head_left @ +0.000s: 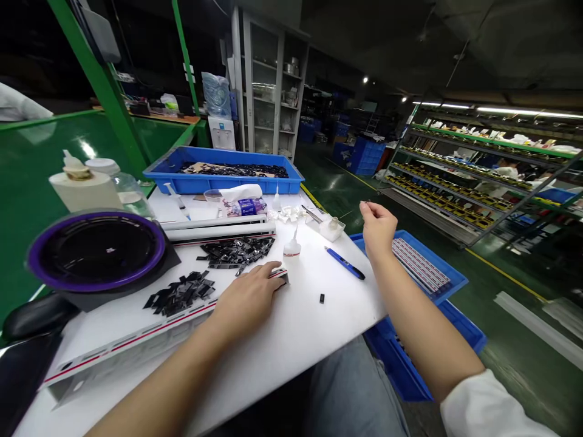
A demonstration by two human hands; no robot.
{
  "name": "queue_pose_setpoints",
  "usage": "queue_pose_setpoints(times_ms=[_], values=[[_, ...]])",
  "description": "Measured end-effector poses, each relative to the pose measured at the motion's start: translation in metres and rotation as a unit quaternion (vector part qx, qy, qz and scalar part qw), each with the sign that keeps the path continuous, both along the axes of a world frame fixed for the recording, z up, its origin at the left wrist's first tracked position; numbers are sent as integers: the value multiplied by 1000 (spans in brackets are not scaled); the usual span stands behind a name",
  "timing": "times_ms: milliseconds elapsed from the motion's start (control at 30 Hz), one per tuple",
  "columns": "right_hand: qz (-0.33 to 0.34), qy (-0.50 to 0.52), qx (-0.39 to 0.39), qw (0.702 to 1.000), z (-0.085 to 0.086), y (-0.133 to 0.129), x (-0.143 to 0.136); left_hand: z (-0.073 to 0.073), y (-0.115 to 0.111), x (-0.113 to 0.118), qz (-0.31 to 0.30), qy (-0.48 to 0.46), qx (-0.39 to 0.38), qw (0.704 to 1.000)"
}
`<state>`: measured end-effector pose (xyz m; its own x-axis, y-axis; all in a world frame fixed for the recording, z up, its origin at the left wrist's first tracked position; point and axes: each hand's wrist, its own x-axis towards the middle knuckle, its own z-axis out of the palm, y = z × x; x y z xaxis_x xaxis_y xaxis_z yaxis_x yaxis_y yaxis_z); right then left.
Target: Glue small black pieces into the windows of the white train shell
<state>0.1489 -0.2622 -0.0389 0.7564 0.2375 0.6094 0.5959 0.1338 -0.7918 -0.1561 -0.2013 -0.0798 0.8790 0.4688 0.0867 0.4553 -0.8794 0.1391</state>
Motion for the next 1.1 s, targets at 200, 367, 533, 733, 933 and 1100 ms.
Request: queue_pose_setpoints(times_ms=[200, 367, 533, 733, 933, 1100], values=[[-4, -25, -71, 997, -10, 27, 11, 0, 1, -2, -3, -1, 0, 1000], [30, -15, -165, 986, -20, 41, 17, 2, 2, -1, -4, 13, -7, 1000], [84, -17, -199, 976, -28, -6, -20, 3, 4, -1, -15, 6, -10, 1000], [246, -76, -293, 921, -64, -90, -83, 2, 9, -4, -39, -3, 11, 999], [227, -65, -285, 929, -78, -91, -85, 1, 15, -2, -43, 3, 27, 999], [231, -69, -285, 928, -77, -88, -83, 4, 26, 0, -31, 13, -18, 999]])
